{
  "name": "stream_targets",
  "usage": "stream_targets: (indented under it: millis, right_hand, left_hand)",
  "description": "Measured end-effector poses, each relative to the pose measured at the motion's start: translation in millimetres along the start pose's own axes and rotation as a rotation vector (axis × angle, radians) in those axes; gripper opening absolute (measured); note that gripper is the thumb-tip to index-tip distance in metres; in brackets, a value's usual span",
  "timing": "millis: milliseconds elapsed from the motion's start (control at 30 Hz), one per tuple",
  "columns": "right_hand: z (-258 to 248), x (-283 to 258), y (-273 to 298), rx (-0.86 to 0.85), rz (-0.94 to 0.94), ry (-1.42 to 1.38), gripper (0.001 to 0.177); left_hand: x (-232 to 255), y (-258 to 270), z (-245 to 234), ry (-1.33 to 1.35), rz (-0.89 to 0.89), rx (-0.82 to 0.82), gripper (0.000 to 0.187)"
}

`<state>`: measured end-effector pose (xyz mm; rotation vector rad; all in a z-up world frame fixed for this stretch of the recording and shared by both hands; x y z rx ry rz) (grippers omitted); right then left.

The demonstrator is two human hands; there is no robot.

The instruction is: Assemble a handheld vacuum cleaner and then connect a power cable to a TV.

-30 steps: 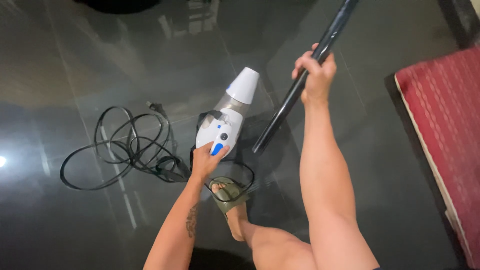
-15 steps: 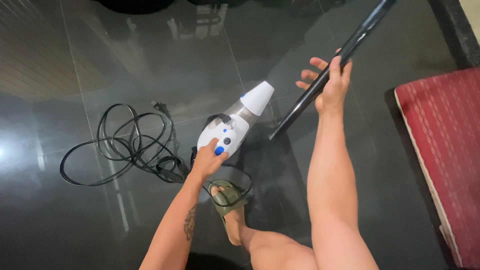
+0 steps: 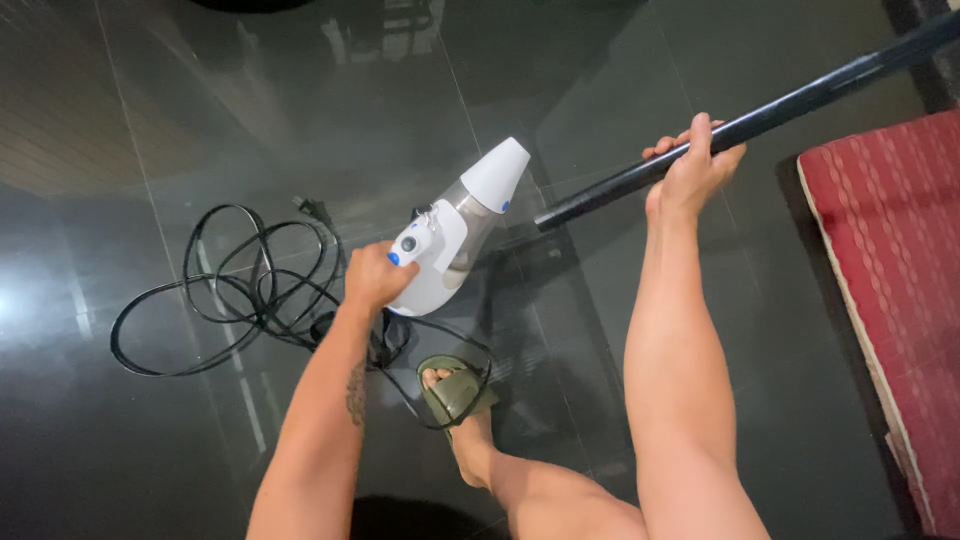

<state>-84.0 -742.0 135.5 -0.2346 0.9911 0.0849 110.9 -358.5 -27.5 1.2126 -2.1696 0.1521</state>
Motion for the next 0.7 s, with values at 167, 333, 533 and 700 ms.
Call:
stream_targets:
  millis: [167,333,533,700]
  right_hand:
    - [34.2,-25.9,27.4,0.105,0.073,-0.058,0.022]
    - [7.3,-22.0,10.2,0.147,0.033,-0.053,0.022]
    - [6.2,-28.1,5.7,0.17,0.002,-0.093,0.025]
    - [15.9,-33.9,6.7,0.215,-0.008,-0.183,0.032]
  left_hand:
    - [5.4,-9.8,-14.0,-0.042,0.034,-0.086,0.044]
    - [-1.4,-7.4,-12.6,-0.064,0.089,-0.107,0.043]
    - [-12.8,0.2,-7.6,-0.091,0.159,-0.086,0.041]
    - [-15.7,6.6,-22.0,-0.138,0.157,-0.103,0.039]
Point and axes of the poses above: each hand's wrist, its own y-axis away from the middle knuckle, its own z-axis out of the palm, x = y × z, the point moved 4 cm from there along -y, towards the middle knuckle, and after that the axes turned 14 degrees about -y, right-handed, at the moved point
